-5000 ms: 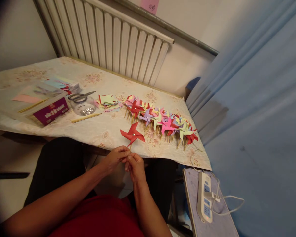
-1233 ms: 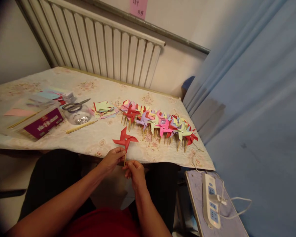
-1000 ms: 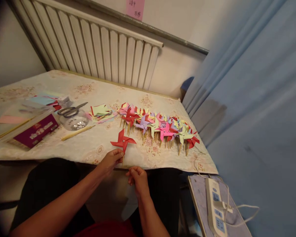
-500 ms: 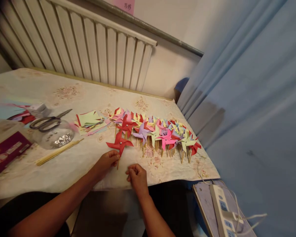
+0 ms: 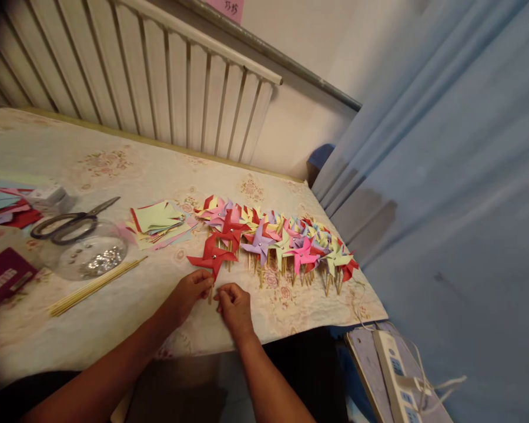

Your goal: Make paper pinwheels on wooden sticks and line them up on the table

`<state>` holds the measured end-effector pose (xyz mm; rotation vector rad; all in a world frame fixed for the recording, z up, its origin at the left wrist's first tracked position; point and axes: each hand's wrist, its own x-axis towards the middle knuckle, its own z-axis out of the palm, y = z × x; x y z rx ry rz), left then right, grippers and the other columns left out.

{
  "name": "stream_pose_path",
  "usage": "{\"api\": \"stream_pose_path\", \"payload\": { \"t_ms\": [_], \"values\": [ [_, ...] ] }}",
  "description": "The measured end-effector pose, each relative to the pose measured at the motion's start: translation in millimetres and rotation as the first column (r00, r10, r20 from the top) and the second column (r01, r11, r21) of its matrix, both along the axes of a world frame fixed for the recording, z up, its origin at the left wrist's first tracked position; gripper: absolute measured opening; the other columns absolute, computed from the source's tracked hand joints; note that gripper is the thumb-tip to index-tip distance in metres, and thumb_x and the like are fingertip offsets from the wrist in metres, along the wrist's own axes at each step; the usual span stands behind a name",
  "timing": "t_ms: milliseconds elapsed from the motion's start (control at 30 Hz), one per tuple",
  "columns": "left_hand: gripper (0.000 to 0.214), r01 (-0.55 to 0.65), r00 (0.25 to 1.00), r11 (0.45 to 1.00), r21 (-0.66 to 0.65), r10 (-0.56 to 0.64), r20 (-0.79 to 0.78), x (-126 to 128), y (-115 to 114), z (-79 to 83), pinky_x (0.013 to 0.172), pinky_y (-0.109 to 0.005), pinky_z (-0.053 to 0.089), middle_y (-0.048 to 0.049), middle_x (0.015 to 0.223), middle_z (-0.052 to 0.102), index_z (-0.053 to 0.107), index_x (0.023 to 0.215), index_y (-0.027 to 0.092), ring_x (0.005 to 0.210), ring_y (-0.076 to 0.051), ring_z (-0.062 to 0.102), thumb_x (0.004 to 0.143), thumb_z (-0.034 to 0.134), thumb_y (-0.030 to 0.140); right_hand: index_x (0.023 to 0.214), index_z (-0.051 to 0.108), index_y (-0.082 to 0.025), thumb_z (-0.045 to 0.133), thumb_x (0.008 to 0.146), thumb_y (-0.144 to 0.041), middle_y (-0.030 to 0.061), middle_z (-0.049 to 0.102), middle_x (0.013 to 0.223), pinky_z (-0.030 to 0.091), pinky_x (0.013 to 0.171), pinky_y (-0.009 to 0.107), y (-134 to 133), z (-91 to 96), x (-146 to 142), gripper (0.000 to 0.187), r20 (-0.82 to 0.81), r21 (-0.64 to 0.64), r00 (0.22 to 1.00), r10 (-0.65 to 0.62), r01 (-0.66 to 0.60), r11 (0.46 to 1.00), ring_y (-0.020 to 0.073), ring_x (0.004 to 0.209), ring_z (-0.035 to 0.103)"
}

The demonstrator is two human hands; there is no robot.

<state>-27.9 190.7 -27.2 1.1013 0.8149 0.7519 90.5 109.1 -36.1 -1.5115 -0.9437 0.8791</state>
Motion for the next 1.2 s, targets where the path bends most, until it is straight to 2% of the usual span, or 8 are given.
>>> {"api": "stream_pose_path", "payload": {
  "t_ms": [167,267,367,700,1200],
  "values": [
    [0.028,-0.004,1.0,1.0,-0.003,0.004,0.006,-2.0,0.2,0.4,0.056,-0.025,0.034,0.0057,0.055,0.047,0.052,0.064,0.018,0.054,-0.01,0.041,0.066,0.066,0.043,0.074,0.065,-0.019,0.053,0.081,-0.021,-0.0036,0.061,0.059,0.038,0.051,0.021,-3.9,-2.5,-4.3,0.014,0.173,0.046,0.985,0.001,-0.009,0.999,0.0102,0.049,0.049],
    [0.029,0.0,1.0,1.0,-0.003,0.0,0.007,-2.1,0.6,-1.1,0.057,-0.025,0.035,0.0059,0.056,0.047,0.053,0.065,0.018,0.054,-0.01,0.041,0.066,0.066,0.043,0.071,0.066,-0.019,0.051,0.081,-0.018,-0.0029,0.06,0.061,0.039,0.059,0.023,-5.8,-0.9,-6.5,0.018,0.33,0.093,0.944,-0.001,-0.032,0.995,0.0117,0.058,0.051],
    [0.029,0.0,1.0,1.0,-0.002,0.0,0.018,-2.5,0.8,-1.9,0.057,-0.025,0.035,0.006,0.057,0.047,0.053,0.065,0.018,0.055,-0.01,0.041,0.065,0.067,0.043,0.07,0.066,-0.019,0.05,0.081,-0.017,-0.0018,0.061,0.065,0.039,0.062,0.023,-6.3,1.1,-7.9,0.02,0.404,0.111,0.915,0.001,-0.05,0.993,0.0126,0.061,0.052],
    [0.029,-0.008,1.0,1.0,-0.013,0.008,0.008,-3.5,1.2,1.6,0.056,-0.024,0.035,0.0064,0.056,0.047,0.053,0.064,0.018,0.054,-0.01,0.041,0.063,0.069,0.043,0.073,0.067,-0.02,0.05,0.082,-0.017,-0.0013,0.062,0.066,0.04,0.063,0.023,-5.3,-3.8,-6.1,0.02,0.464,0.119,0.886,-0.012,-0.049,0.992,0.0132,0.062,0.054],
    [0.028,-0.004,1.0,1.0,-0.002,0.004,0.018,-5.7,4.8,-4.2,0.054,-0.023,0.035,0.0062,0.057,0.049,0.056,0.068,0.018,0.054,-0.01,0.042,0.066,0.07,0.042,0.075,0.068,-0.02,0.051,0.081,-0.014,-0.0003,0.065,0.069,0.041,0.065,0.023,-6.9,-4.5,-6.3,0.019,0.514,0.14,0.857,-0.041,-0.037,0.989,0.0134,0.064,0.057]
  ]
}}
